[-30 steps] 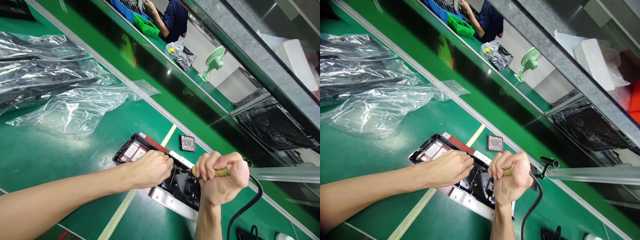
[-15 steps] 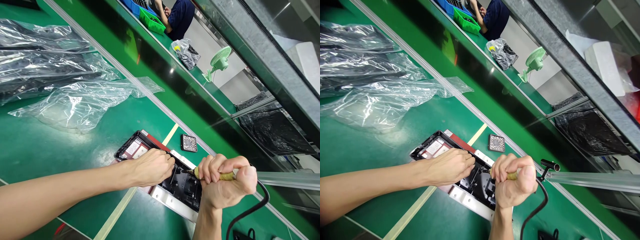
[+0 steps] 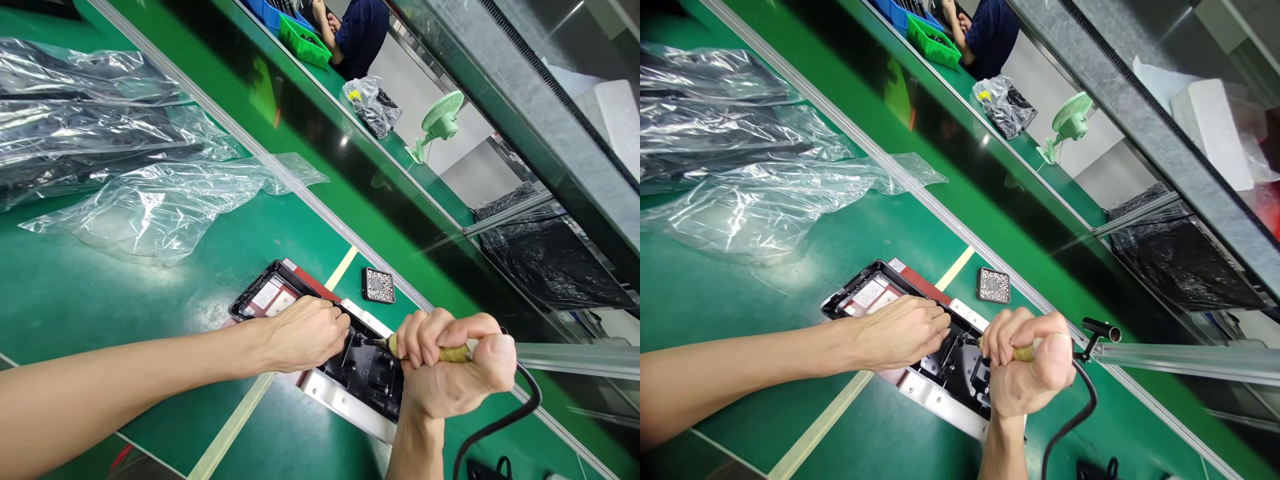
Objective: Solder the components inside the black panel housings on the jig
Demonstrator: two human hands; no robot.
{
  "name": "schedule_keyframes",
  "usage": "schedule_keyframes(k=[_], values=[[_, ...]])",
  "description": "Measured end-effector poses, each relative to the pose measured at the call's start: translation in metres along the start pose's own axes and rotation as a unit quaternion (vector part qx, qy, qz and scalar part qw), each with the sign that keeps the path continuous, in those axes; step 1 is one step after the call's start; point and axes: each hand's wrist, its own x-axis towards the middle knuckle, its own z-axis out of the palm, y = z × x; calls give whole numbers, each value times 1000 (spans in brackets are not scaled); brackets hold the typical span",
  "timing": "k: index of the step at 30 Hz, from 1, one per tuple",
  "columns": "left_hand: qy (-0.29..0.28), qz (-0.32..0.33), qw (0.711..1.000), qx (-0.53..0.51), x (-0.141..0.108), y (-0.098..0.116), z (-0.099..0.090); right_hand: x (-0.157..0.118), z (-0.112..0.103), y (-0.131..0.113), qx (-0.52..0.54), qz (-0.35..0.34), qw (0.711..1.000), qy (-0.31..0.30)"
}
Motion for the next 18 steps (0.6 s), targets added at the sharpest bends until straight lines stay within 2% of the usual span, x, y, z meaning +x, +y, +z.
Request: schedule_keyframes(k=[18], values=[[-9,1,1000,-11,0,0,-6,2,1,-1,12,3,1000,-4]])
